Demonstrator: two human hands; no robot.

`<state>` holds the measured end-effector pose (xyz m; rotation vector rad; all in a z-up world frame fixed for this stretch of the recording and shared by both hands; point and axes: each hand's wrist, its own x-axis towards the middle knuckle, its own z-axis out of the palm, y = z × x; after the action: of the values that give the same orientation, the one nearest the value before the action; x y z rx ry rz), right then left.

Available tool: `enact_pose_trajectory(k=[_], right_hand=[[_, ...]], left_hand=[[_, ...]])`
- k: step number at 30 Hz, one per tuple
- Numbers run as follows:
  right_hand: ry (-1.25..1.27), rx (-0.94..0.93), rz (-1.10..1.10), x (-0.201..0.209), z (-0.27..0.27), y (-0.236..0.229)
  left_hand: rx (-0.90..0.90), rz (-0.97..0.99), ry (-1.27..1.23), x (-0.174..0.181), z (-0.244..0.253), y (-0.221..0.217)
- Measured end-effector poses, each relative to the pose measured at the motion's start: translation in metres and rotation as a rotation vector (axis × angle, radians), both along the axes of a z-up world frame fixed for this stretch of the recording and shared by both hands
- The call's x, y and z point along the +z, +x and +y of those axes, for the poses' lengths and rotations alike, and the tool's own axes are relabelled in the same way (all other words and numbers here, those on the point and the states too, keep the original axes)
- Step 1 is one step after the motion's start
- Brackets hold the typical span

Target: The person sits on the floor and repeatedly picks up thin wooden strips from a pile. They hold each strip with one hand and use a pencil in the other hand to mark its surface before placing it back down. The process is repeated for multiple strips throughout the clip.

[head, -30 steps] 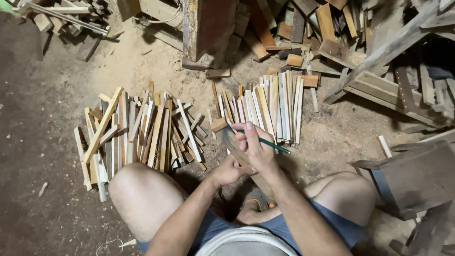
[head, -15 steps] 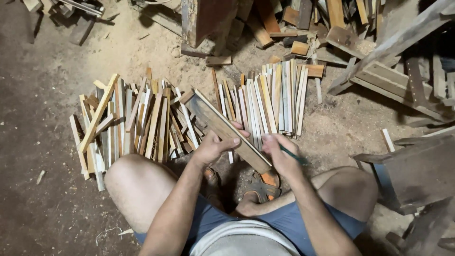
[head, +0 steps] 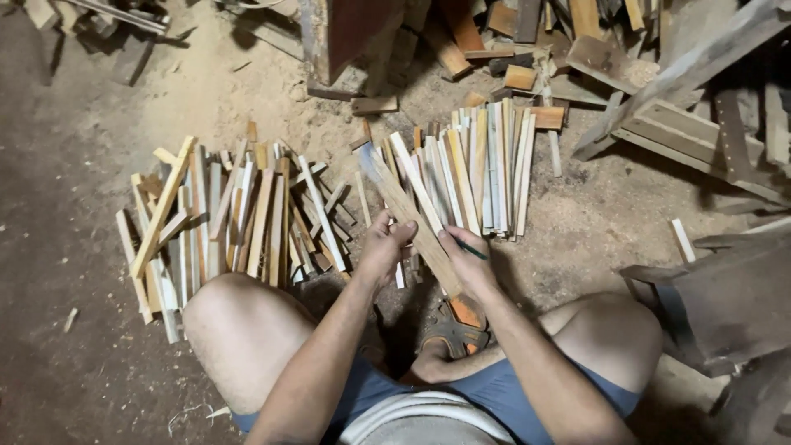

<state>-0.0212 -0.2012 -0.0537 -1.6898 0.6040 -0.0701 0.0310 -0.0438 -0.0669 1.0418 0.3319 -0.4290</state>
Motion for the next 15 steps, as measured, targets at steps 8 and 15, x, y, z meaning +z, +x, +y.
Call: enact_pose_trajectory(k=[8, 15], right_hand=[[-0.307, 0.042, 0.205, 0.037, -0.041, 0.025], [-0.484, -0.109, 0.005, -0.155, -0.103, 0.057]], left_hand=[[-0.115, -0.026, 0.142, -0.053, -0.041, 0.033], [-0.198, -0.037, 0.188, -0.067, -0.069, 0.04]])
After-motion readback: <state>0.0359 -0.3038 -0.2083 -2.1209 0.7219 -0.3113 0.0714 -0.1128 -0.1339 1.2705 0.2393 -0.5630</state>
